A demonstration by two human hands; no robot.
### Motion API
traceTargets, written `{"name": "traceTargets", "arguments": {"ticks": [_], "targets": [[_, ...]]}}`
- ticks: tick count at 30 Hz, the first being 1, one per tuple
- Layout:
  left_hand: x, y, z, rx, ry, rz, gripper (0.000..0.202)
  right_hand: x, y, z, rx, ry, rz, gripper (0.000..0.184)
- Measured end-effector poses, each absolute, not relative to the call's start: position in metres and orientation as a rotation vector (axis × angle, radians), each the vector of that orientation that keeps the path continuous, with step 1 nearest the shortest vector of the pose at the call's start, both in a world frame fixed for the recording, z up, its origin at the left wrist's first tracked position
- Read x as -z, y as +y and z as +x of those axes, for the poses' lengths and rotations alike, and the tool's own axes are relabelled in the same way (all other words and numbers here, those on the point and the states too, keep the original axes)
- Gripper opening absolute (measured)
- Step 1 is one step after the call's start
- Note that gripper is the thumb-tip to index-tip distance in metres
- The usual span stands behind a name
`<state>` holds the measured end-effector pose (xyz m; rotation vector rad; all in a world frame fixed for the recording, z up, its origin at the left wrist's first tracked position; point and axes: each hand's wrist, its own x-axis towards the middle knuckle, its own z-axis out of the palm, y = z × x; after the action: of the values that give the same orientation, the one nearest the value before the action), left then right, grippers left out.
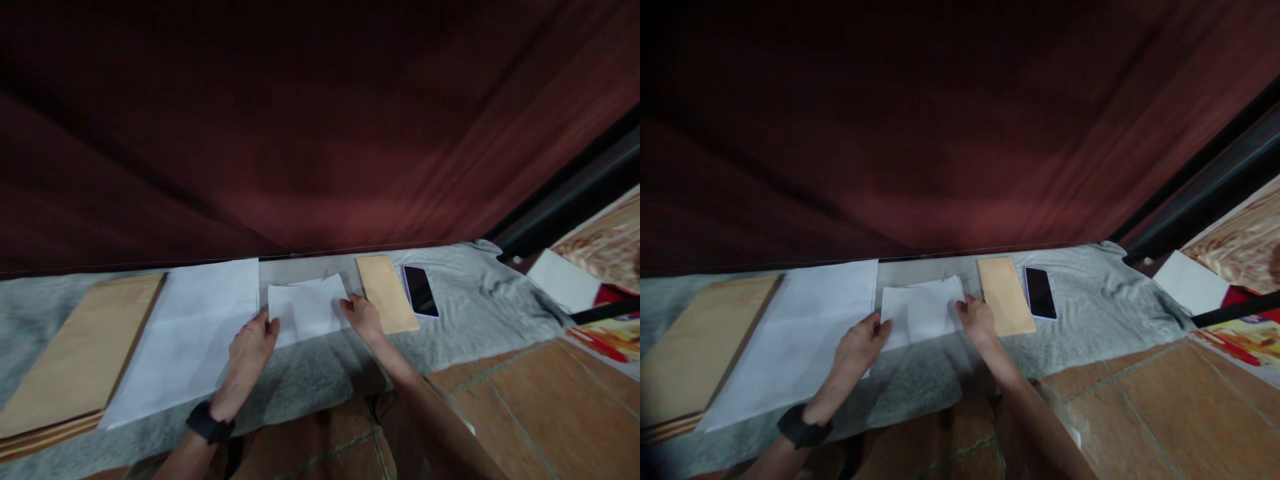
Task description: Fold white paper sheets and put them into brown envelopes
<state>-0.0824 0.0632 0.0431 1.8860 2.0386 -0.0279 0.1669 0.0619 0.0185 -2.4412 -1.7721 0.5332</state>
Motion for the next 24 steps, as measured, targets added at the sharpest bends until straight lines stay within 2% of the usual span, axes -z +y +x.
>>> {"name": "traceTargets", "arguments": {"ticks": [6, 20, 24], "targets": [[-0.042, 0.066, -0.08, 0.052, 2.069, 1.912, 0.033, -0.018, 0.062, 0.162, -0.427, -1.796, -2.478, 0.037], [-0.037, 0.073, -0.074, 0.074, 2.105, 1.935, 0.032, -0.011, 0.058, 0.153, -0.104, -1.841, -2.406, 0.028], [-0.037, 0.071, -0.07, 0.095, 2.117, 1.959, 0.034, -0.01, 0.057, 0.153, 0.02, -1.882, -2.236, 0.028]]}}
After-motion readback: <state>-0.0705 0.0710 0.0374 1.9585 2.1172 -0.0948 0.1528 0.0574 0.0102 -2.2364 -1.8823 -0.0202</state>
